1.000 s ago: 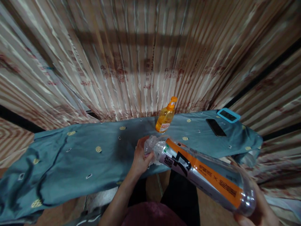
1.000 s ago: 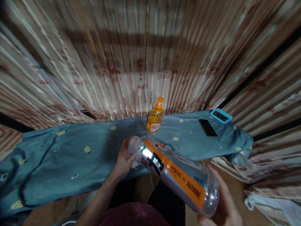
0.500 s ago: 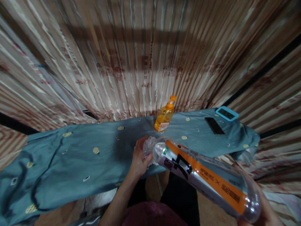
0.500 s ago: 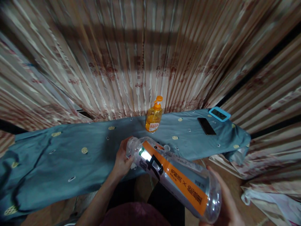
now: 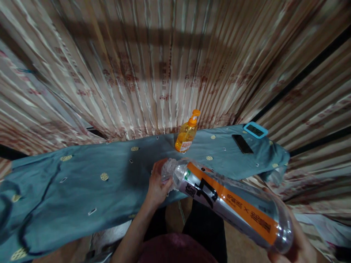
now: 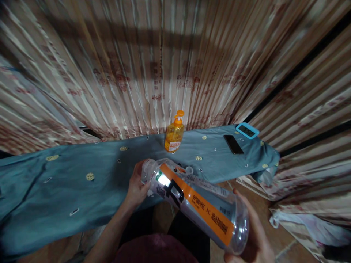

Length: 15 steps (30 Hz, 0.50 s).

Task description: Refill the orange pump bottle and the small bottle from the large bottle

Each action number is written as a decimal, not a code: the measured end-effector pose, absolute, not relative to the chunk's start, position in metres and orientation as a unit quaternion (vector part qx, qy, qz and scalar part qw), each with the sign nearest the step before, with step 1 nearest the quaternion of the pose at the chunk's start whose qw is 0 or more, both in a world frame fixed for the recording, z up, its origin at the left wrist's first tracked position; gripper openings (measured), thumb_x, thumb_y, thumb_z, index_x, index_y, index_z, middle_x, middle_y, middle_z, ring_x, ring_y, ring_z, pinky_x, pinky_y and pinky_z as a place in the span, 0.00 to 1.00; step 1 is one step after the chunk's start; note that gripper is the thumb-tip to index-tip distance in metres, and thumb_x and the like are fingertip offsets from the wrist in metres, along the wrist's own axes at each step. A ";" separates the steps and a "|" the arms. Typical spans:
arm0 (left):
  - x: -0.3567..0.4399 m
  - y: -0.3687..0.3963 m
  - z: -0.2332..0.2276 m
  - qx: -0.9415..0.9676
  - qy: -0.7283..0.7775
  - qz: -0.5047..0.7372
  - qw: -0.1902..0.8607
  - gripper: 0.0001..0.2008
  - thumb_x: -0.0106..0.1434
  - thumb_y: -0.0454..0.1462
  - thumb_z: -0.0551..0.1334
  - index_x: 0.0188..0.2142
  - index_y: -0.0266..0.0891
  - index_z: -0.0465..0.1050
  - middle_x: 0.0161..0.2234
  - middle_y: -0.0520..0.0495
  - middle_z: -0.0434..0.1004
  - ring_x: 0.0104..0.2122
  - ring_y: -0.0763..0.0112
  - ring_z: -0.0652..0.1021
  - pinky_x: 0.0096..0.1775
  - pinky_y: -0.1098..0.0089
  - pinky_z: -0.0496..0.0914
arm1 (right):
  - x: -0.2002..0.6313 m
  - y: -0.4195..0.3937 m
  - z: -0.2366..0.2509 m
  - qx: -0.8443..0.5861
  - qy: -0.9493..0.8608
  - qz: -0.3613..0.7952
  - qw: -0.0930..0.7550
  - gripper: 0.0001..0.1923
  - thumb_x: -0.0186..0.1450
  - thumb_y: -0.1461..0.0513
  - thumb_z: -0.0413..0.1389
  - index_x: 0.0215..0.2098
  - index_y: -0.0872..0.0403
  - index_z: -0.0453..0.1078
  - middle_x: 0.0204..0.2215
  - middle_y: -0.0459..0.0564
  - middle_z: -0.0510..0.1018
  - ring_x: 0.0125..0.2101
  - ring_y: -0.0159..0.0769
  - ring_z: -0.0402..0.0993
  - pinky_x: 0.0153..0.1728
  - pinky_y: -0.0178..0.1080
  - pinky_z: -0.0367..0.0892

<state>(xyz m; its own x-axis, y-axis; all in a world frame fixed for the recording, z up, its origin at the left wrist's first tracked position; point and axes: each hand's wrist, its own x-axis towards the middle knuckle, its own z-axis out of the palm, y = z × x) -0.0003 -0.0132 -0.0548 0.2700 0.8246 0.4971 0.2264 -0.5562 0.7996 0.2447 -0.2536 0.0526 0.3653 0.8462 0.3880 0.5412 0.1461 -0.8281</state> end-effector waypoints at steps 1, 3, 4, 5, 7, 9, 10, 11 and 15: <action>0.000 -0.013 -0.055 0.735 0.356 0.489 0.306 0.27 0.69 0.52 0.64 0.61 0.41 0.72 0.54 0.36 0.78 0.54 0.49 0.80 0.56 0.49 0.75 | 0.245 -0.253 0.053 -0.634 -0.554 0.137 0.523 0.38 0.72 0.47 0.62 0.76 0.44 0.60 0.62 0.50 0.80 0.56 0.43 0.83 0.48 0.32 0.79; 0.000 -0.013 -0.056 0.735 0.355 0.490 0.306 0.26 0.69 0.51 0.63 0.61 0.40 0.72 0.54 0.36 0.78 0.54 0.49 0.80 0.55 0.50 0.76 | 0.245 -0.253 0.054 -0.629 -0.567 0.124 0.517 0.38 0.73 0.47 0.61 0.77 0.42 0.59 0.61 0.48 0.80 0.55 0.41 0.83 0.47 0.31 0.79; 0.000 -0.013 -0.056 0.735 0.356 0.489 0.306 0.26 0.69 0.50 0.63 0.61 0.40 0.72 0.54 0.36 0.79 0.54 0.50 0.80 0.55 0.50 0.76 | 0.245 -0.253 0.055 -0.630 -0.567 0.123 0.517 0.37 0.73 0.47 0.61 0.77 0.42 0.59 0.62 0.48 0.80 0.54 0.41 0.83 0.47 0.30 0.79; 0.000 -0.013 -0.055 0.735 0.359 0.487 0.307 0.25 0.69 0.49 0.63 0.61 0.40 0.72 0.54 0.36 0.79 0.54 0.50 0.80 0.55 0.51 0.76 | 0.244 -0.254 0.055 -0.632 -0.562 0.123 0.520 0.37 0.72 0.47 0.61 0.76 0.42 0.60 0.62 0.48 0.80 0.54 0.41 0.83 0.47 0.30 0.79; 0.000 -0.013 -0.055 0.733 0.366 0.482 0.310 0.24 0.68 0.47 0.64 0.60 0.40 0.72 0.54 0.37 0.79 0.54 0.50 0.80 0.55 0.51 0.76 | 0.243 -0.254 0.056 -0.639 -0.545 0.130 0.527 0.38 0.72 0.47 0.62 0.76 0.44 0.61 0.62 0.49 0.80 0.55 0.42 0.83 0.48 0.30 0.79; 0.000 -0.013 -0.055 0.730 0.368 0.483 0.313 0.25 0.67 0.46 0.65 0.60 0.41 0.72 0.54 0.37 0.79 0.54 0.50 0.80 0.56 0.51 0.76 | 0.242 -0.254 0.057 -0.642 -0.541 0.133 0.526 0.38 0.71 0.47 0.63 0.76 0.45 0.61 0.62 0.50 0.80 0.56 0.42 0.82 0.49 0.30 0.78; 0.001 -0.013 -0.056 0.729 0.366 0.486 0.314 0.25 0.67 0.46 0.65 0.60 0.41 0.72 0.54 0.37 0.79 0.54 0.50 0.80 0.56 0.50 0.76 | 0.242 -0.253 0.058 -0.642 -0.544 0.129 0.525 0.38 0.71 0.46 0.63 0.75 0.44 0.62 0.61 0.50 0.80 0.56 0.42 0.82 0.49 0.30 0.78; 0.001 -0.013 -0.056 0.729 0.364 0.488 0.312 0.25 0.67 0.46 0.65 0.61 0.41 0.72 0.54 0.37 0.79 0.54 0.49 0.80 0.56 0.50 0.76 | 0.242 -0.253 0.058 -0.640 -0.547 0.120 0.526 0.38 0.71 0.46 0.63 0.75 0.43 0.62 0.61 0.49 0.81 0.55 0.41 0.83 0.48 0.29 0.78; 0.001 -0.013 -0.056 0.732 0.358 0.493 0.304 0.24 0.68 0.45 0.64 0.61 0.40 0.72 0.54 0.36 0.79 0.54 0.49 0.80 0.55 0.50 0.76 | 0.242 -0.251 0.057 -0.639 -0.546 0.109 0.531 0.38 0.70 0.46 0.64 0.75 0.41 0.63 0.59 0.47 0.82 0.53 0.41 0.84 0.45 0.30 0.80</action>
<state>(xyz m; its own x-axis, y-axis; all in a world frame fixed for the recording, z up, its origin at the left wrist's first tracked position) 0.0014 -0.0131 -0.0561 0.2567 0.8245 0.5042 0.2244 -0.5583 0.7987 0.2424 -0.2514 0.0568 0.3791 0.8140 0.4401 0.5820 0.1601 -0.7973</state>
